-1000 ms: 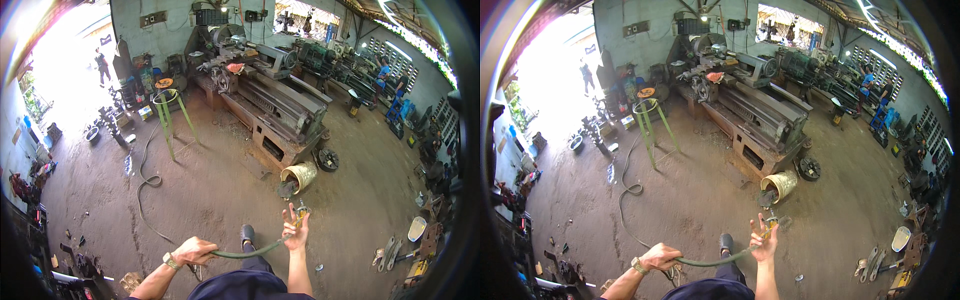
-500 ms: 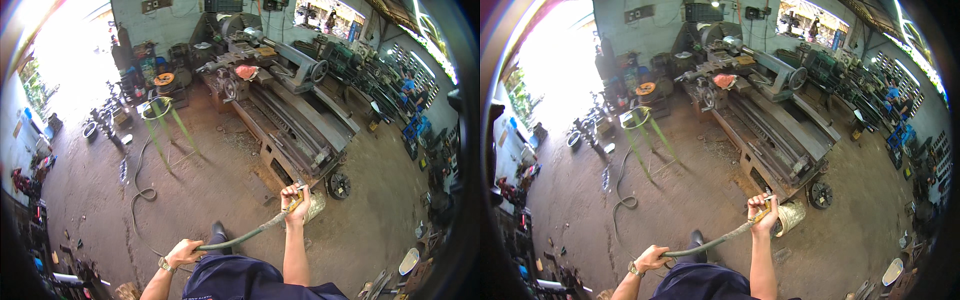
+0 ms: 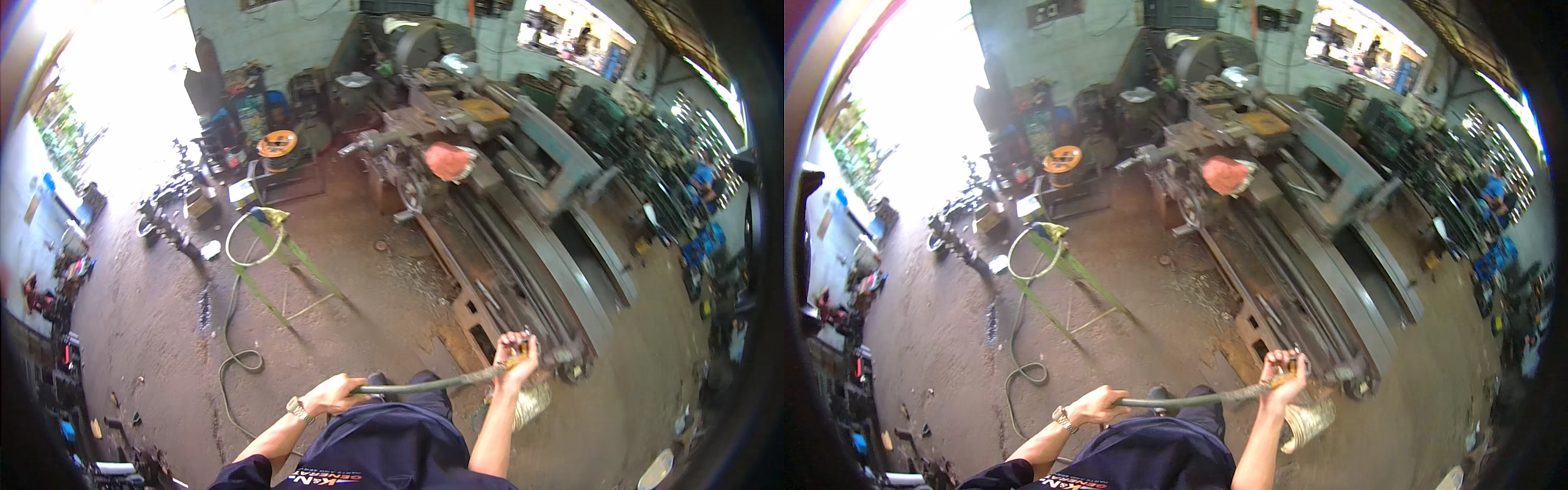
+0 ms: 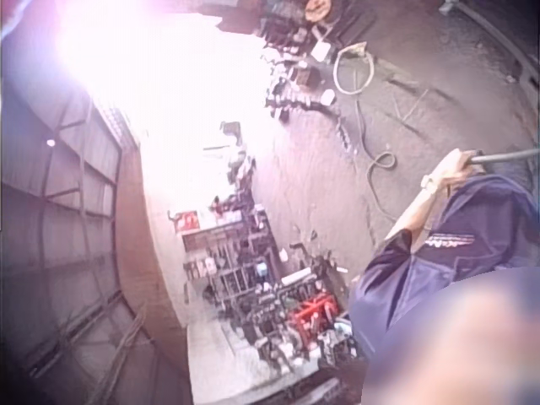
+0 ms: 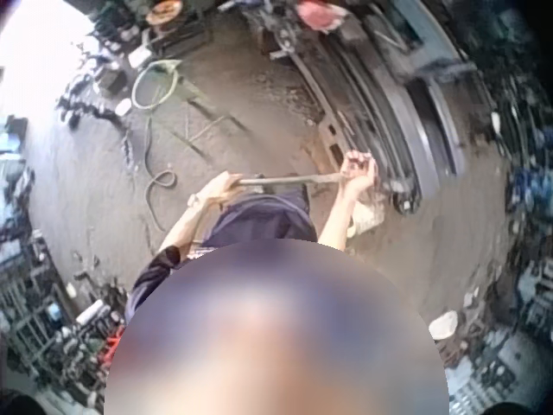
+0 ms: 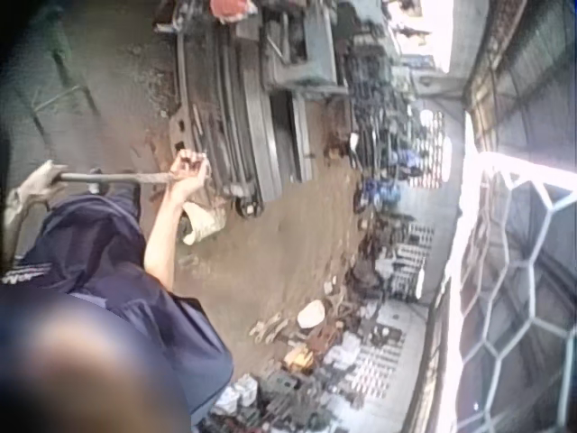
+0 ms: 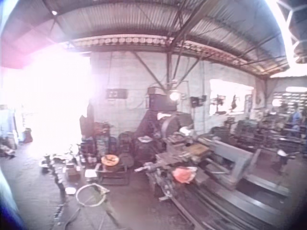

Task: The person uses a wrench to tighten a bolt on a lathe machine, then operates the lathe to machine a metal workpiece. The person later retrieves an air hose and uses it to blow away metal shavings from the lathe bed and work area.

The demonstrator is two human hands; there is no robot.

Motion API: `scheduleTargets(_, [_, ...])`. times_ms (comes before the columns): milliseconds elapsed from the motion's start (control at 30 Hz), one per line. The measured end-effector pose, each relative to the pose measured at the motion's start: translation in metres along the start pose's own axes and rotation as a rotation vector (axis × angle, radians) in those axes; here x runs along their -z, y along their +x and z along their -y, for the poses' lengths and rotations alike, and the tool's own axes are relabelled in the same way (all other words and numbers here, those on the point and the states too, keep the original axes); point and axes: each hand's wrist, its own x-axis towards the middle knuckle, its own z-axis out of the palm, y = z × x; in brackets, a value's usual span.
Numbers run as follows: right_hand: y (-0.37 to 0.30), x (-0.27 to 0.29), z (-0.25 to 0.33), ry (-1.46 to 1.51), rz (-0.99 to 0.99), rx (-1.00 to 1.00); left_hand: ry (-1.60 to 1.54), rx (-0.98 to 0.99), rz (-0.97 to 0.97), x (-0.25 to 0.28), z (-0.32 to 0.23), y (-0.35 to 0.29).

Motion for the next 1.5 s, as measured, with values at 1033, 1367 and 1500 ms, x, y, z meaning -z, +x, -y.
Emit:
scheduleTargets(1033, [0.431,-0.513,-0.462,0.166,0.858,-0.464,0.081,0.296,-0.551,0.491,0.087,0.392])
scheduleTargets(1367, [0.555,-0.53,-0.829,-0.2,0.579,-0.508,0.05,0.39,0.279,0.747,0.415,0.518])
scheduleTargets(1500, [0.629,-0.478,-0.984,-0.535,0.26,-0.556,0.185,0.394,0.171,0.844,0.603,0.598])
